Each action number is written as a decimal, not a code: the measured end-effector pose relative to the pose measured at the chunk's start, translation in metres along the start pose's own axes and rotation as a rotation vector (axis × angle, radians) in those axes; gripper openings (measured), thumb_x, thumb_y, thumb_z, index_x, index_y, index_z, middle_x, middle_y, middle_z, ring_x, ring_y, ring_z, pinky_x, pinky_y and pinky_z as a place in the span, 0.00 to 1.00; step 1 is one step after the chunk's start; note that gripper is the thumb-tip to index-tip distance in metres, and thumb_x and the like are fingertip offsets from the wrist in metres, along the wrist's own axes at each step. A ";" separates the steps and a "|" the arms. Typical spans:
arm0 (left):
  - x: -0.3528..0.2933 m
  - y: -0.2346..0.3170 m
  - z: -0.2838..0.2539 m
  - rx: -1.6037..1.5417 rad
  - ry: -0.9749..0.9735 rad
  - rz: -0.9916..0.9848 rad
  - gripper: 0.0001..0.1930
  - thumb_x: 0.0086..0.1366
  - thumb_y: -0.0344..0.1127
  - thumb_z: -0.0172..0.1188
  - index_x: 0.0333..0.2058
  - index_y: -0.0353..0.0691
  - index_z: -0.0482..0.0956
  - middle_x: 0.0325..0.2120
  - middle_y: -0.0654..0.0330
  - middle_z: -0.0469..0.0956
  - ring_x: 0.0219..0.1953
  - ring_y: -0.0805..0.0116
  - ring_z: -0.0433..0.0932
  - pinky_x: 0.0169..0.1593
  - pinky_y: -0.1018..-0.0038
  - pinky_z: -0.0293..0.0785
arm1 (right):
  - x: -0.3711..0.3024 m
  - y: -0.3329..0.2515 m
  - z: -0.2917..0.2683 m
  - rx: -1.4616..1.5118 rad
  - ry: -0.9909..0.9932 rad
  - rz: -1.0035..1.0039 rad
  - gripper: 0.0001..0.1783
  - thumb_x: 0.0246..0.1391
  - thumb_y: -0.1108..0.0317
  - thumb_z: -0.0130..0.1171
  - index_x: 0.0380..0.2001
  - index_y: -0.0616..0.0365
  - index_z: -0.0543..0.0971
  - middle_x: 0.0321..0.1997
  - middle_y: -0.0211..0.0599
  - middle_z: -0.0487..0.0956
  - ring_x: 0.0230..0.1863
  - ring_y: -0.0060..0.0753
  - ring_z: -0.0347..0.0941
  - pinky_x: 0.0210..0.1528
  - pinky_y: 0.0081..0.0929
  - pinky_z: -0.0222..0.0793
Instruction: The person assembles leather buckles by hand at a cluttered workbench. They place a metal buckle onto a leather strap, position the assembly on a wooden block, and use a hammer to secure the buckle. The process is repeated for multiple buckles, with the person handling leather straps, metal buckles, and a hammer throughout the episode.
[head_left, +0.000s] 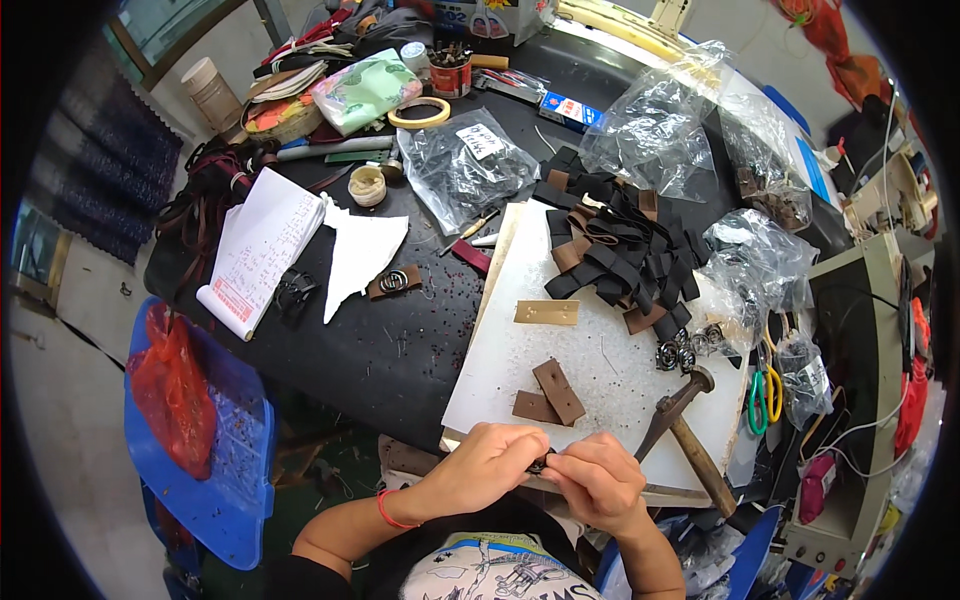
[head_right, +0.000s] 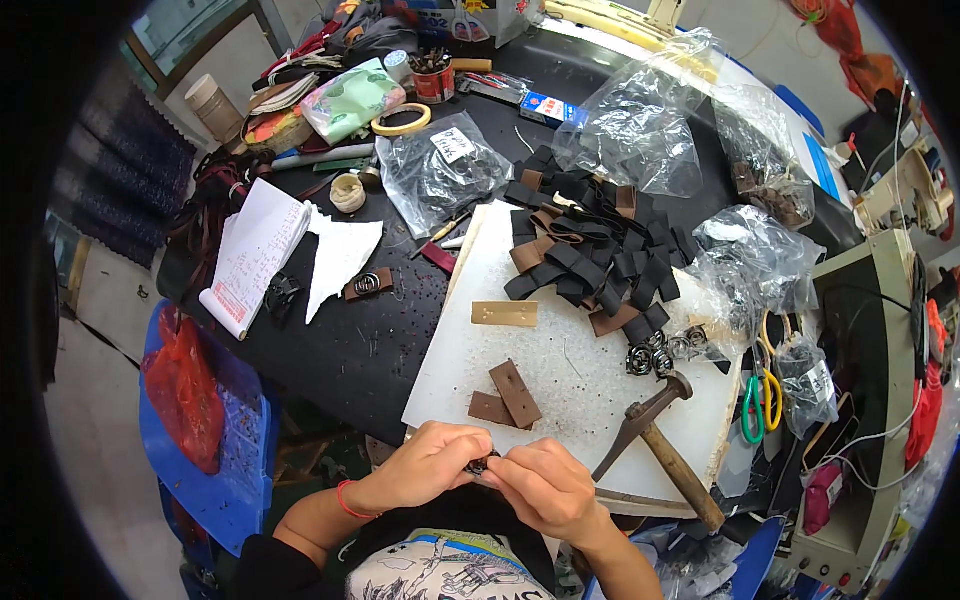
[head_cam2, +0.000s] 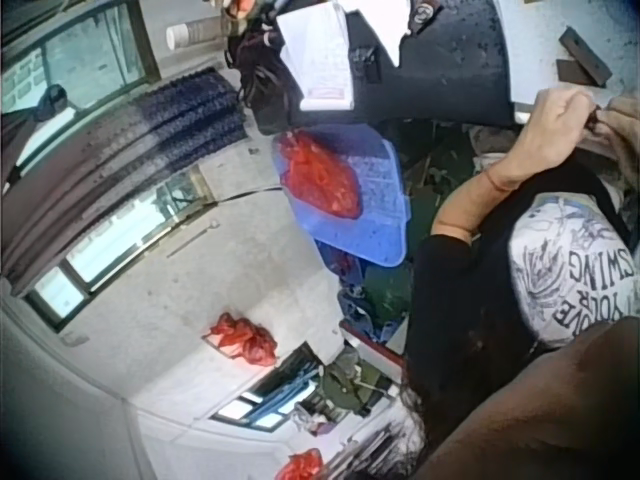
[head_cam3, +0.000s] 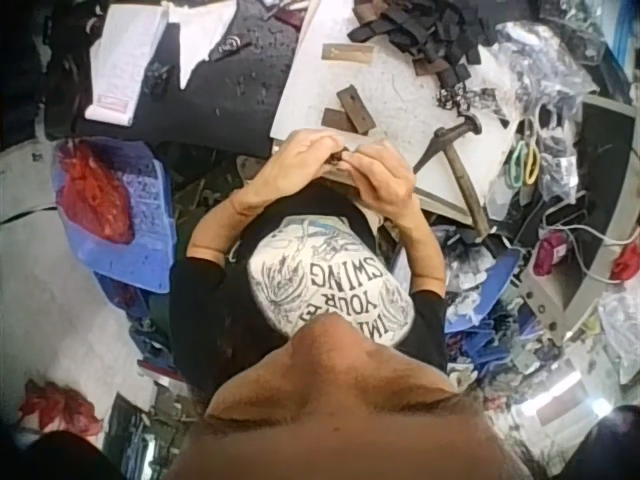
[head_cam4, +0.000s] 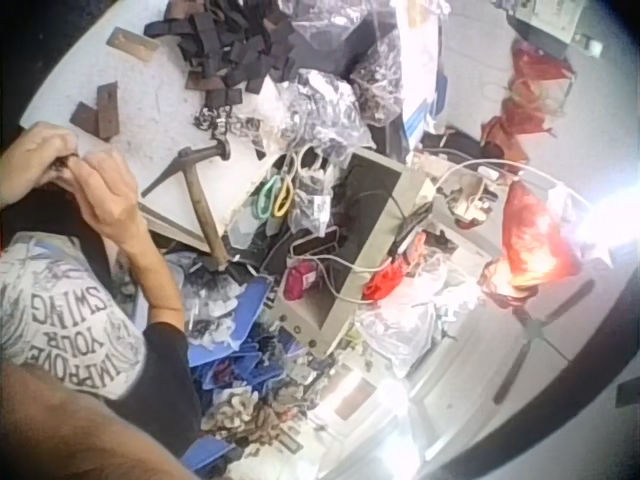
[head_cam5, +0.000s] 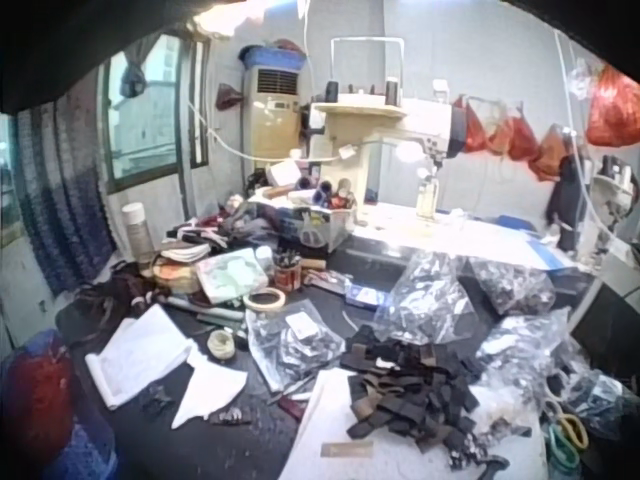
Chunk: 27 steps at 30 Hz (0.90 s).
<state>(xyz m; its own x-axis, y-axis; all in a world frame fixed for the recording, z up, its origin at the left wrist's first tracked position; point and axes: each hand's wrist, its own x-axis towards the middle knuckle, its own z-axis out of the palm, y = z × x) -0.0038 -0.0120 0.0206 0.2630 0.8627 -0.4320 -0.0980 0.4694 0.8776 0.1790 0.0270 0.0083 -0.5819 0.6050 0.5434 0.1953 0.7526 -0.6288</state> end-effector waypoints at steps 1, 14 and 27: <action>0.002 0.003 -0.002 0.033 -0.014 -0.028 0.16 0.69 0.36 0.44 0.28 0.31 0.74 0.19 0.60 0.71 0.22 0.78 0.66 0.25 0.76 0.65 | -0.002 0.001 0.002 -0.033 0.025 0.000 0.14 0.40 0.76 0.72 0.33 0.61 0.79 0.28 0.36 0.77 0.24 0.33 0.71 0.25 0.26 0.67; 0.043 -0.015 0.018 1.097 0.657 0.675 0.19 0.54 0.36 0.67 0.45 0.37 0.78 0.51 0.54 0.71 0.48 0.56 0.71 0.46 0.63 0.65 | -0.023 0.028 -0.033 -0.168 0.438 0.419 0.02 0.56 0.77 0.57 0.32 0.62 0.74 0.49 0.39 0.67 0.31 0.20 0.64 0.31 0.17 0.62; 0.046 0.010 -0.008 -0.424 0.254 0.389 0.12 0.68 0.28 0.55 0.47 0.29 0.75 0.38 0.59 0.76 0.38 0.73 0.79 0.44 0.73 0.82 | -0.009 0.023 -0.028 0.080 0.314 0.573 0.12 0.47 0.81 0.66 0.35 0.66 0.76 0.50 0.42 0.68 0.45 0.28 0.73 0.42 0.23 0.79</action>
<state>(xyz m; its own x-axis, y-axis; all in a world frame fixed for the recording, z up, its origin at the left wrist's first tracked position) 0.0000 0.0337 0.0075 -0.1001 0.9787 -0.1792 -0.5261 0.1008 0.8444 0.2105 0.0464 0.0046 -0.1429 0.9604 0.2394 0.3392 0.2747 -0.8997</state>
